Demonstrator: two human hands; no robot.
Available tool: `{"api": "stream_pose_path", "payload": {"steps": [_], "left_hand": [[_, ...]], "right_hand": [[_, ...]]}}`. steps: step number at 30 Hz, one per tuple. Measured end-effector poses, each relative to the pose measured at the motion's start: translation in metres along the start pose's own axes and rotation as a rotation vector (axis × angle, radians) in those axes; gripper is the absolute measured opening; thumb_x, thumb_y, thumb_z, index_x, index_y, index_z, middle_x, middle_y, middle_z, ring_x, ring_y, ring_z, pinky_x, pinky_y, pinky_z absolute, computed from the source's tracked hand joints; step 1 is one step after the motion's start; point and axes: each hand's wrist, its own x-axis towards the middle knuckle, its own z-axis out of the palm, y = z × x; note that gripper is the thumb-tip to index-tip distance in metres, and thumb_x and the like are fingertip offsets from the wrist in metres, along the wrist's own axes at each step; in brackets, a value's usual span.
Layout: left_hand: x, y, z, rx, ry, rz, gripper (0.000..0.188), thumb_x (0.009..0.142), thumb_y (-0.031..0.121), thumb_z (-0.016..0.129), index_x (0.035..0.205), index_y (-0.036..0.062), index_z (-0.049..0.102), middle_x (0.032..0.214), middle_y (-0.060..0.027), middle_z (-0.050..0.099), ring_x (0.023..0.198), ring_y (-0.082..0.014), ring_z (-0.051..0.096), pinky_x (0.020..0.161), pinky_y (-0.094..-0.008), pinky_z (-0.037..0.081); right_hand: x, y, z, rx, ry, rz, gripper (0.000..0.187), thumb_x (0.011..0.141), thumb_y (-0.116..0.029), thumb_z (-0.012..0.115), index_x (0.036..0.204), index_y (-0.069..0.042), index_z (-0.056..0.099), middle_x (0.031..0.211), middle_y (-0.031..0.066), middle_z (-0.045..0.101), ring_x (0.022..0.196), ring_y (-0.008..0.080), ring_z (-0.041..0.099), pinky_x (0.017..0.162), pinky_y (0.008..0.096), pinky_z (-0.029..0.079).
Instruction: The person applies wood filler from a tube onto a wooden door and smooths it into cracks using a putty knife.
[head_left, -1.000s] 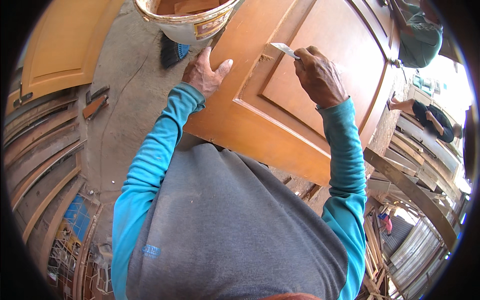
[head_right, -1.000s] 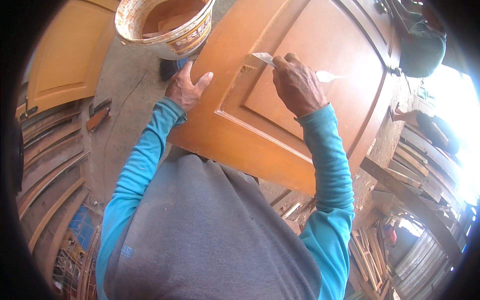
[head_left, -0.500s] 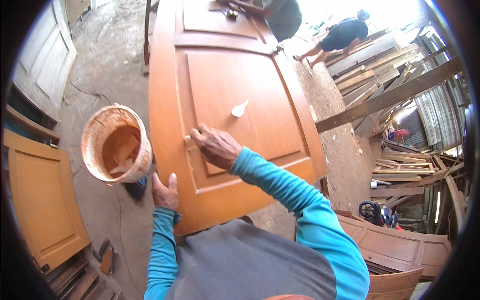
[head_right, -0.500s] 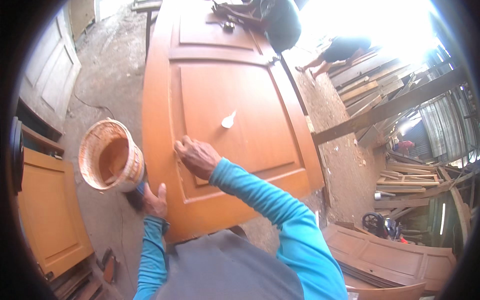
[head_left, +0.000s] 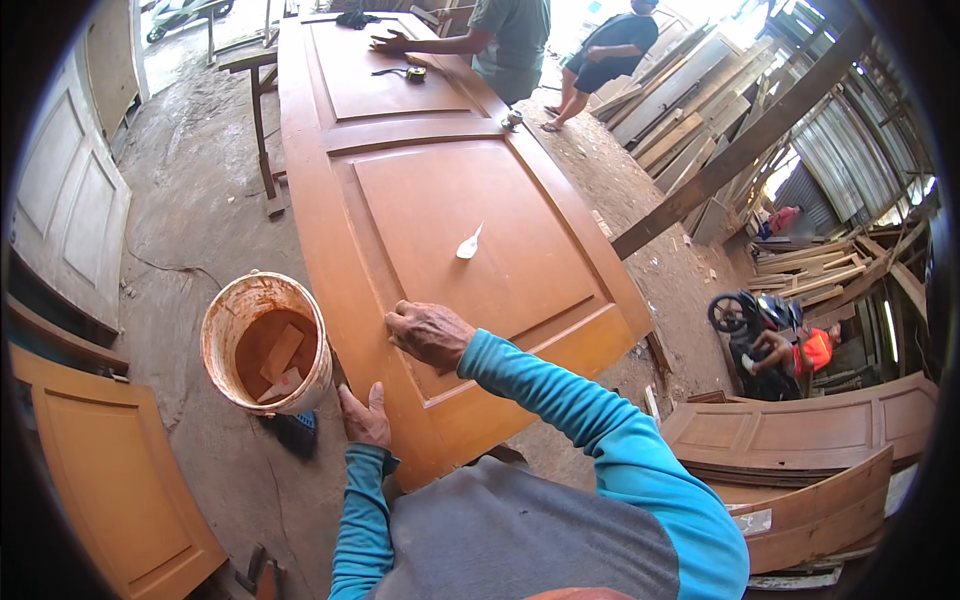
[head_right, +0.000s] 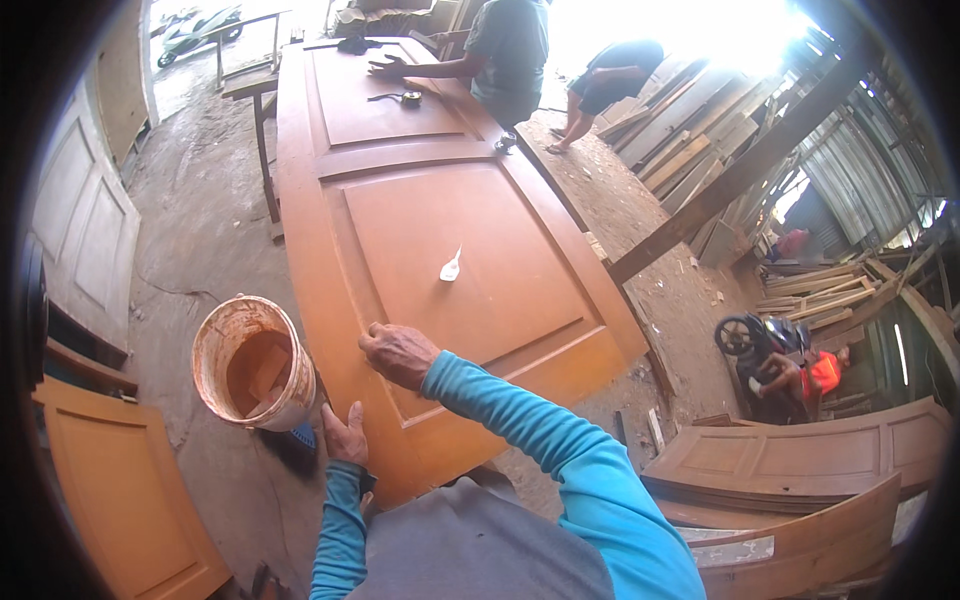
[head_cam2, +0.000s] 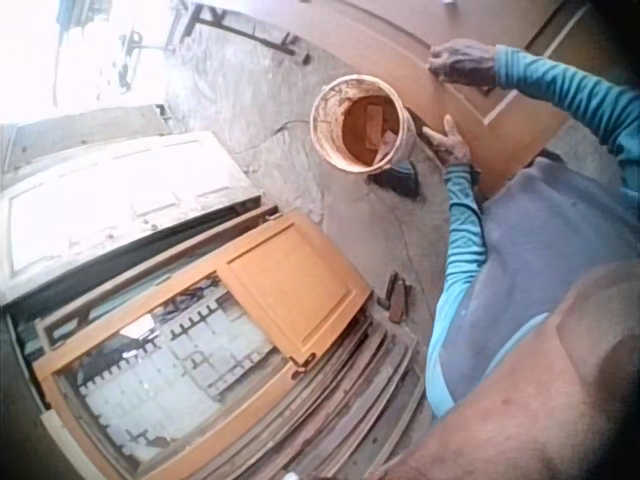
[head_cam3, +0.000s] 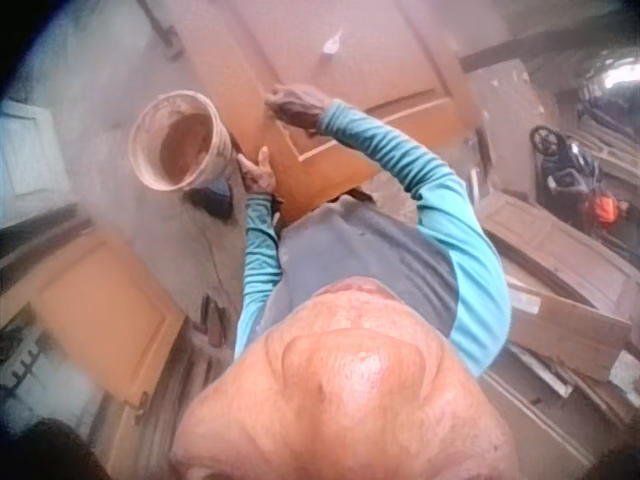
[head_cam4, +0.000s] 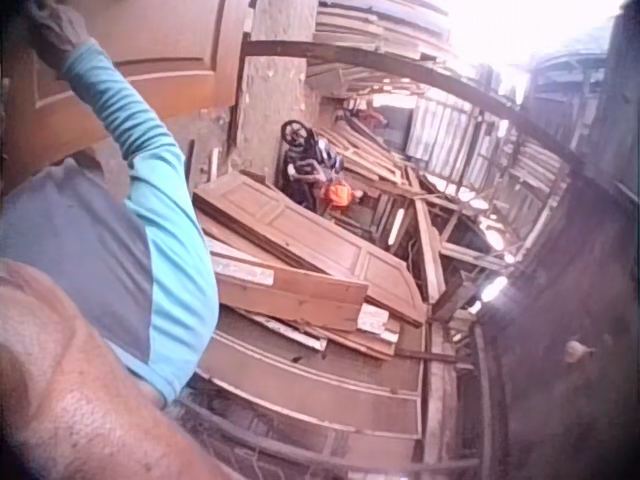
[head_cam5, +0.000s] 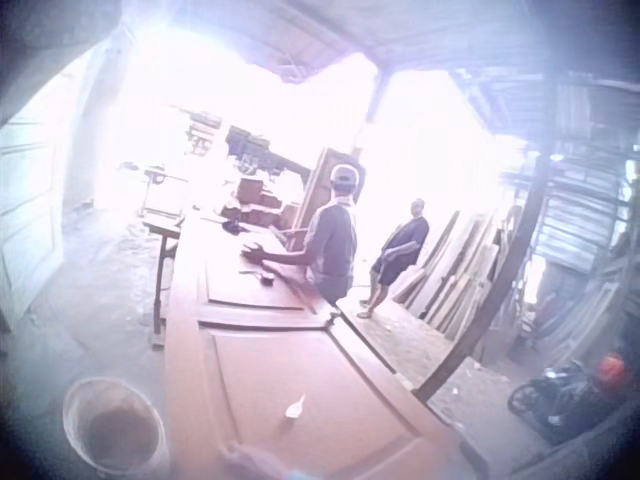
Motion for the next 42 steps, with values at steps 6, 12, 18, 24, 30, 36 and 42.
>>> {"api": "stream_pose_path", "payload": {"steps": [6,12,18,24,30,36,42], "left_hand": [[0.001,0.009,-0.004,-0.016,-0.036,0.022,0.072,0.105,0.035,0.071,0.146,-0.0158,0.041,0.130,-0.0356,0.063,0.118,-0.0471,0.067,0.100,-0.0481,0.054],[-0.002,0.006,-0.005,-0.076,-0.081,0.047,0.070,0.106,0.033,0.070,0.150,-0.0121,0.038,0.130,-0.0337,0.064,0.118,-0.0452,0.068,0.099,-0.0484,0.054],[-0.005,0.000,-0.013,-0.225,-0.086,-0.032,0.062,0.105,0.026,0.072,0.146,-0.0085,0.041,0.135,-0.0286,0.064,0.119,-0.0379,0.067,0.102,-0.0447,0.055],[-0.004,0.028,-0.006,-0.067,-0.075,-0.029,0.060,0.104,0.029,0.073,0.144,-0.0065,0.045,0.131,-0.0257,0.065,0.120,-0.0367,0.066,0.104,-0.0443,0.053],[-0.005,0.047,-0.012,-0.092,-0.063,0.017,0.060,0.105,0.033,0.072,0.143,-0.0062,0.047,0.130,-0.0257,0.067,0.118,-0.0381,0.067,0.103,-0.0455,0.053],[0.000,0.018,-0.010,-0.012,-0.042,0.121,0.053,0.106,0.032,0.070,0.139,-0.0038,0.050,0.130,-0.0254,0.067,0.116,-0.0373,0.068,0.099,-0.0456,0.054],[-0.006,0.034,-0.009,-0.084,-0.016,0.121,0.062,0.107,0.029,0.070,0.148,-0.0083,0.043,0.136,-0.0259,0.064,0.123,-0.0364,0.064,0.106,-0.0440,0.050]], "right_hand": [[-0.006,-0.010,0.001,0.030,0.025,0.018,0.027,0.097,-0.025,0.072,0.099,0.001,0.062,0.100,0.0223,0.065,0.094,0.0404,0.070,0.082,0.0480,0.058],[-0.029,-0.030,0.001,0.092,0.046,0.101,0.029,0.102,-0.028,0.070,0.099,-0.001,0.060,0.096,0.0203,0.062,0.091,0.0402,0.068,0.080,0.0487,0.057],[-0.030,-0.020,0.019,0.266,0.236,0.075,0.025,0.100,-0.024,0.072,0.098,-0.001,0.061,0.094,0.0193,0.063,0.084,0.0382,0.066,0.074,0.0453,0.056],[-0.028,-0.010,-0.025,0.264,0.369,0.274,0.022,0.093,-0.017,0.078,0.091,0.001,0.065,0.087,0.0222,0.067,0.081,0.0410,0.068,0.068,0.0479,0.055],[-0.017,-0.013,-0.014,0.140,0.245,0.262,0.027,0.097,-0.024,0.072,0.092,0.000,0.062,0.088,0.0220,0.065,0.083,0.0434,0.067,0.076,0.0510,0.054],[-0.004,-0.025,0.026,-0.044,0.167,0.073,0.015,0.092,-0.017,0.068,0.088,-0.004,0.060,0.093,0.0187,0.064,0.092,0.0377,0.066,0.079,0.0463,0.060],[-0.014,-0.054,0.022,0.101,0.068,0.218,0.024,0.098,-0.020,0.068,0.100,0.002,0.058,0.098,0.0237,0.061,0.087,0.0413,0.069,0.076,0.0478,0.060]]}}
